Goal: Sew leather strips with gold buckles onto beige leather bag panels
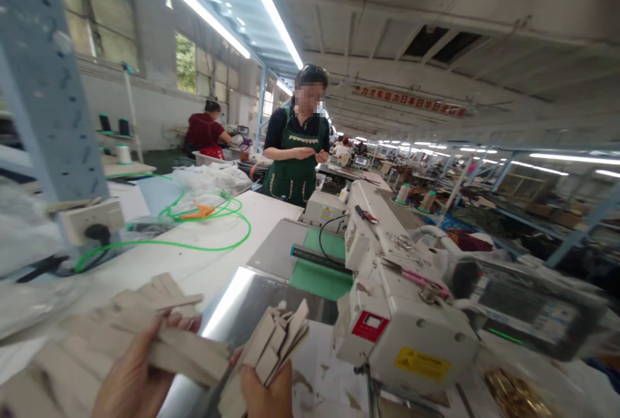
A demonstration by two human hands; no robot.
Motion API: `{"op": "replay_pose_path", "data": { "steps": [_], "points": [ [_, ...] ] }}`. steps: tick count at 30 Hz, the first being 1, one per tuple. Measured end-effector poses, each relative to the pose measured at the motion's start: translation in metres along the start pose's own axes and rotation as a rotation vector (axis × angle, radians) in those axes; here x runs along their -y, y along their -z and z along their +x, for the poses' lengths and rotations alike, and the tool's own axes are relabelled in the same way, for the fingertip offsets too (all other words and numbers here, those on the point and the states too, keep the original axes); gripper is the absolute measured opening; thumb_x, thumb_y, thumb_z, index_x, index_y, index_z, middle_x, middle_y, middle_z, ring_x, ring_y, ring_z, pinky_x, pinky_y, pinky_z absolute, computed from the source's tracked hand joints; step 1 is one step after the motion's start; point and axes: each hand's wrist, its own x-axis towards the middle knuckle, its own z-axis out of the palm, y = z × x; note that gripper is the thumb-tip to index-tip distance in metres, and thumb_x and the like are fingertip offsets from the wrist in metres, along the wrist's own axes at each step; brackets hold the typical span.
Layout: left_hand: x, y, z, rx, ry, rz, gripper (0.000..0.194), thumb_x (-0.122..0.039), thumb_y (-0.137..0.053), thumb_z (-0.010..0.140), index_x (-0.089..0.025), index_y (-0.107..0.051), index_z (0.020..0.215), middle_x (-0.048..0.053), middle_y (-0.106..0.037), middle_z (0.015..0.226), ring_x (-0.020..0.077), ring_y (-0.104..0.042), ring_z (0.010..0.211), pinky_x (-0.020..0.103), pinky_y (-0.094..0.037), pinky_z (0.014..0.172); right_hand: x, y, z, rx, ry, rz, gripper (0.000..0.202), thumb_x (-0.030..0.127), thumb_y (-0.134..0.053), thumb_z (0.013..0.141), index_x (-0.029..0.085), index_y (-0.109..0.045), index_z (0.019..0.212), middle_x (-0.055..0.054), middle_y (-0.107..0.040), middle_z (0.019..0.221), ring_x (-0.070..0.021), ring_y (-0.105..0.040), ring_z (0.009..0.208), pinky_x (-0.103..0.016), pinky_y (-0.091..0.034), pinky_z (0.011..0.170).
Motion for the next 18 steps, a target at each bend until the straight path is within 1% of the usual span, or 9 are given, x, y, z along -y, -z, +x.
{"op": "replay_pose_path", "data": {
  "steps": [1, 2, 4, 7, 9, 11, 15, 18],
  "points": [
    [-0.005, -0.002, -0.001, 0.011, 0.026, -0.084, 0.01, -0.01, -0.055, 0.088, -0.016, -0.062, 0.084, -0.001, -0.067, 0.071, 0.0143, -0.07, 0.066, 0.028, -0.065, 0.067, 0.009, 0.002, -0.001, 0.051, -0.05, 0.041, 0.017, 0.026, -0.068, 0.067, 0.018, -0.072, 0.081, -0.006, -0.075, 0.076, -0.0243, -0.071, 0.072, -0.032, -0.059, 0.071],
    [-0.009, -0.004, -0.003, 0.015, 0.047, -0.182, 0.015, -0.009, -0.05, 0.091, -0.015, -0.06, 0.082, 0.0, -0.065, 0.068, 0.0136, -0.069, 0.062, 0.028, -0.065, 0.065, 0.019, 0.004, -0.001, 0.096, -0.081, 0.054, 0.016, 0.027, -0.068, 0.067, 0.017, -0.072, 0.079, -0.006, -0.074, 0.077, -0.024, -0.071, 0.072, -0.033, -0.058, 0.071],
    [-0.015, -0.006, -0.002, 0.003, 0.041, -0.241, 0.017, -0.011, -0.048, 0.094, -0.015, -0.059, 0.081, 0.0, -0.063, 0.067, 0.0118, -0.065, 0.059, 0.029, -0.065, 0.065, 0.035, 0.007, -0.001, 0.165, -0.159, 0.03, 0.018, 0.031, -0.07, 0.068, 0.017, -0.073, 0.079, -0.006, -0.074, 0.078, -0.0239, -0.069, 0.072, -0.033, -0.057, 0.068],
    [-0.017, -0.002, 0.002, -0.018, 0.055, -0.289, 0.019, -0.015, -0.047, 0.097, -0.013, -0.058, 0.082, 0.0, -0.061, 0.067, 0.0104, -0.065, 0.061, 0.031, -0.065, 0.071, 0.048, 0.009, 0.001, 0.246, -0.183, 0.012, 0.018, 0.029, -0.072, 0.07, 0.016, -0.074, 0.083, -0.006, -0.074, 0.083, -0.0233, -0.068, 0.079, -0.032, -0.055, 0.072],
    [-0.016, 0.0, 0.002, -0.015, 0.085, -0.306, 0.02, -0.015, -0.045, 0.098, -0.013, -0.057, 0.082, -0.001, -0.06, 0.067, 0.0092, -0.063, 0.059, 0.031, -0.065, 0.072, 0.049, 0.01, 0.0, 0.277, -0.177, 0.016, 0.017, 0.028, -0.072, 0.071, 0.016, -0.074, 0.082, -0.006, -0.074, 0.082, -0.0225, -0.067, 0.079, -0.031, -0.054, 0.073],
    [-0.016, 0.0, 0.002, -0.017, 0.12, -0.311, 0.021, -0.015, -0.044, 0.099, -0.012, -0.056, 0.082, -0.001, -0.059, 0.065, 0.0088, -0.062, 0.057, 0.03, -0.065, 0.07, 0.047, 0.011, -0.002, 0.294, -0.179, 0.021, 0.017, 0.029, -0.072, 0.073, 0.015, -0.075, 0.082, -0.006, -0.074, 0.081, -0.0224, -0.067, 0.078, -0.031, -0.053, 0.072],
    [-0.02, 0.0, 0.005, -0.036, 0.182, -0.308, 0.02, -0.017, -0.042, 0.099, -0.012, -0.056, 0.085, 0.001, -0.06, 0.065, 0.0106, -0.064, 0.057, 0.024, -0.063, 0.059, 0.042, 0.012, -0.003, 0.278, -0.202, 0.043, 0.021, 0.033, -0.074, 0.073, 0.014, -0.075, 0.083, -0.007, -0.075, 0.081, -0.0235, -0.069, 0.078, -0.032, -0.055, 0.073],
    [-0.023, 0.003, 0.009, -0.056, 0.21, -0.306, 0.014, -0.016, -0.043, 0.097, -0.012, -0.057, 0.095, 0.002, -0.063, 0.068, 0.0121, -0.065, 0.055, 0.023, -0.061, 0.051, 0.042, 0.012, -0.003, 0.261, -0.256, 0.078, 0.024, 0.034, -0.076, 0.072, 0.013, -0.075, 0.084, -0.008, -0.075, 0.079, -0.0234, -0.069, 0.075, -0.033, -0.056, 0.07]
  ]
}}
